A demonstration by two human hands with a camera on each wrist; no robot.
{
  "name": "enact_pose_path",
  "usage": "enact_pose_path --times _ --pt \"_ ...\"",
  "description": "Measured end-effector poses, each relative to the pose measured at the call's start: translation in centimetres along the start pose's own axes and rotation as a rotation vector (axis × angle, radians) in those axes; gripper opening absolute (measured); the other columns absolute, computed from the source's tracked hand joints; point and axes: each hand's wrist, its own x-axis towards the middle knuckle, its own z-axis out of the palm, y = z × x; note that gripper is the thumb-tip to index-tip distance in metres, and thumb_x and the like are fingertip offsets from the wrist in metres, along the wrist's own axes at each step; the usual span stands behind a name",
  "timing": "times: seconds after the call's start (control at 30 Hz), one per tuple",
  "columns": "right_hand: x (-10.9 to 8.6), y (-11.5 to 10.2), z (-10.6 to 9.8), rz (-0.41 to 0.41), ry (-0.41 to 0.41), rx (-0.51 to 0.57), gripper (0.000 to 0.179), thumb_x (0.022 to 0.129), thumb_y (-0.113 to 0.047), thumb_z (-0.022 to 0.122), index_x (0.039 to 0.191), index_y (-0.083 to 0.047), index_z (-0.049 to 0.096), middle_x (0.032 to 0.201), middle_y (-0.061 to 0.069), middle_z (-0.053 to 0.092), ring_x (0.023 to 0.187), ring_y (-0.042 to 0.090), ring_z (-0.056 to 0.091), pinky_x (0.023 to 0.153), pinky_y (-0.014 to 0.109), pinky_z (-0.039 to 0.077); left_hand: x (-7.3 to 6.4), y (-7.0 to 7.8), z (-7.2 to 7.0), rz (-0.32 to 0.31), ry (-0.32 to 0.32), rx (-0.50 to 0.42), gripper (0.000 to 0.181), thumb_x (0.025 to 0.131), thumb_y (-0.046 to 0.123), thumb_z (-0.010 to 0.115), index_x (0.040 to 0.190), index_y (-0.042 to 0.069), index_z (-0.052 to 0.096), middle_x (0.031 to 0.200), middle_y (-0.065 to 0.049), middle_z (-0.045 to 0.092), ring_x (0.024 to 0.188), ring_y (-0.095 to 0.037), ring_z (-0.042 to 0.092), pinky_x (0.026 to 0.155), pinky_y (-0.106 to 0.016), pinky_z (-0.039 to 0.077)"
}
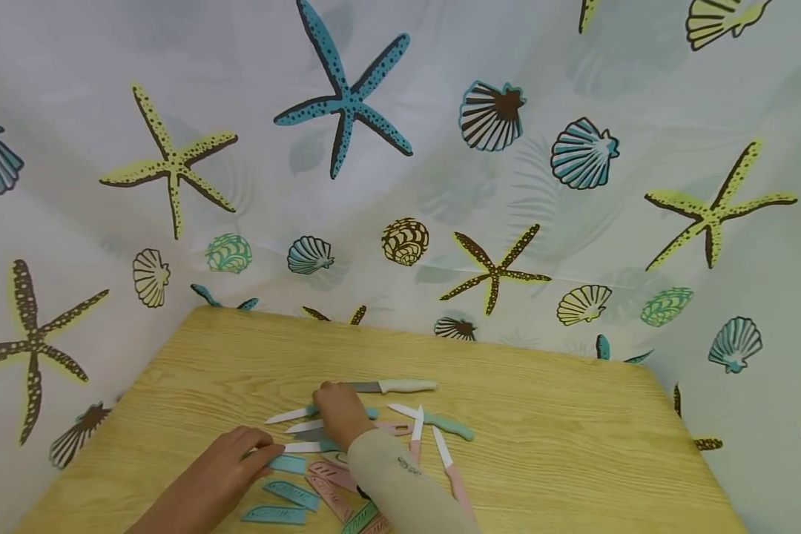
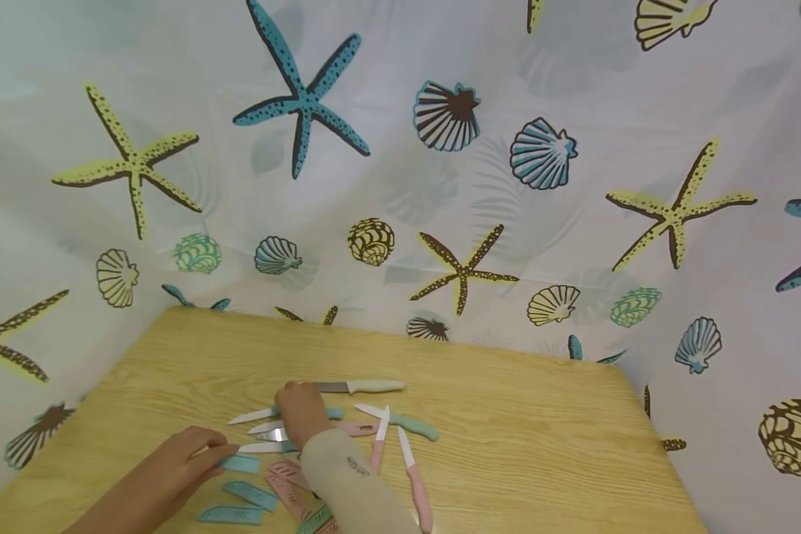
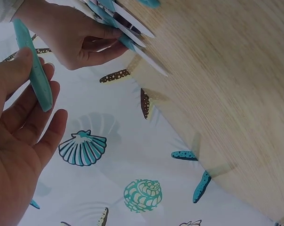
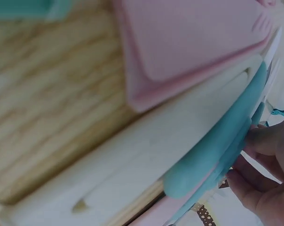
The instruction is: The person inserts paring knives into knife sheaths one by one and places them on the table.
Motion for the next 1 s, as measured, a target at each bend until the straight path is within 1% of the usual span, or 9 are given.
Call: enact_pose_path --times 0.07,0.17,0.27,0.37,0.5,0.57,0.77,0.87,1.0 --pt "-0.1 0.2 -0.1 0.004 0.001 -0.001 0.018 0.082 -0.011 0.077 0.099 -0.016 0.072 0.090 -0.001 0.065 0.083 0.011 0.063 0.072 0.019 0.053 0.1 0.0 0.1 -0.006 0.003 0.001 0.056 0.103 0.041 0.023 0.103 0.010 0.069 0.097 0.002 0.059 0.086 -0.012 0.057 0.072 -0.021 0.046" --pt "-0.5 0.4 -0.4 0.020 0.000 0.032 0.019 0.083 -0.009 0.076 0.101 -0.012 0.070 0.092 0.002 0.063 0.080 0.012 0.063 0.065 0.016 0.052 0.3 0.1 0.3 -0.017 0.003 0.003 0.056 0.103 0.041 0.022 0.104 0.010 0.069 0.098 0.002 0.058 0.085 -0.012 0.056 0.071 -0.021 0.047" --pt "-1.4 0.9 -1.3 0.025 0.013 0.065 0.022 0.084 -0.007 0.074 0.106 -0.009 0.067 0.098 0.004 0.061 0.081 0.014 0.063 0.063 0.013 0.051 0.4 0.1 0.4 -0.030 0.012 0.012 0.057 0.103 0.042 0.021 0.104 0.010 0.068 0.098 0.002 0.058 0.084 -0.012 0.056 0.070 -0.020 0.047" --pt "-2.7 1.5 -2.4 0.016 0.062 0.095 0.024 0.087 -0.005 0.071 0.110 -0.007 0.066 0.103 0.006 0.062 0.086 0.016 0.064 0.067 0.014 0.052 0.5 0.2 0.7 -0.038 0.024 0.024 0.059 0.104 0.043 0.020 0.103 0.010 0.069 0.097 0.003 0.058 0.085 -0.011 0.056 0.072 -0.019 0.045" --pt "-4.7 2.6 -3.4 0.005 0.163 0.108 0.024 0.090 -0.005 0.066 0.114 -0.006 0.065 0.107 0.007 0.061 0.091 0.016 0.063 0.075 0.016 0.052 0.7 0.3 0.9 -0.031 0.035 0.023 0.058 0.104 0.043 0.022 0.104 0.009 0.069 0.098 0.002 0.058 0.086 -0.012 0.056 0.072 -0.019 0.046" --pt "-5.7 3.0 -3.8 -0.003 0.215 0.100 0.024 0.092 -0.008 0.065 0.115 -0.007 0.064 0.108 0.006 0.061 0.091 0.015 0.063 0.076 0.016 0.052 0.6 0.2 0.9 -0.025 0.040 0.025 0.057 0.104 0.042 0.022 0.105 0.009 0.069 0.097 0.002 0.058 0.085 -0.012 0.056 0.072 -0.020 0.046" --pt "-8.8 3.9 -5.2 -0.041 0.343 0.119 0.020 0.091 -0.012 0.067 0.110 -0.007 0.066 0.105 0.004 0.062 0.089 0.012 0.063 0.076 0.012 0.050 0.6 -0.1 0.7 -0.029 0.051 0.055 0.059 0.105 0.042 0.020 0.103 0.011 0.070 0.096 0.003 0.058 0.086 -0.012 0.056 0.073 -0.020 0.046" --pt "-10.6 4.3 -5.9 -0.044 0.381 0.167 0.017 0.090 -0.010 0.068 0.107 -0.007 0.068 0.102 0.003 0.063 0.090 0.012 0.063 0.079 0.014 0.051 0.8 0.0 0.7 -0.030 0.052 0.051 0.058 0.105 0.042 0.020 0.102 0.012 0.070 0.096 0.003 0.058 0.086 -0.012 0.056 0.073 -0.019 0.045" --pt "-13.3 5.0 -6.5 -0.024 0.416 0.231 0.015 0.089 -0.006 0.068 0.104 -0.004 0.070 0.099 0.004 0.063 0.087 0.012 0.063 0.078 0.015 0.052 1.4 0.1 1.1 -0.017 0.060 0.031 0.057 0.105 0.042 0.020 0.102 0.012 0.069 0.095 0.004 0.057 0.084 -0.010 0.055 0.072 -0.017 0.043"
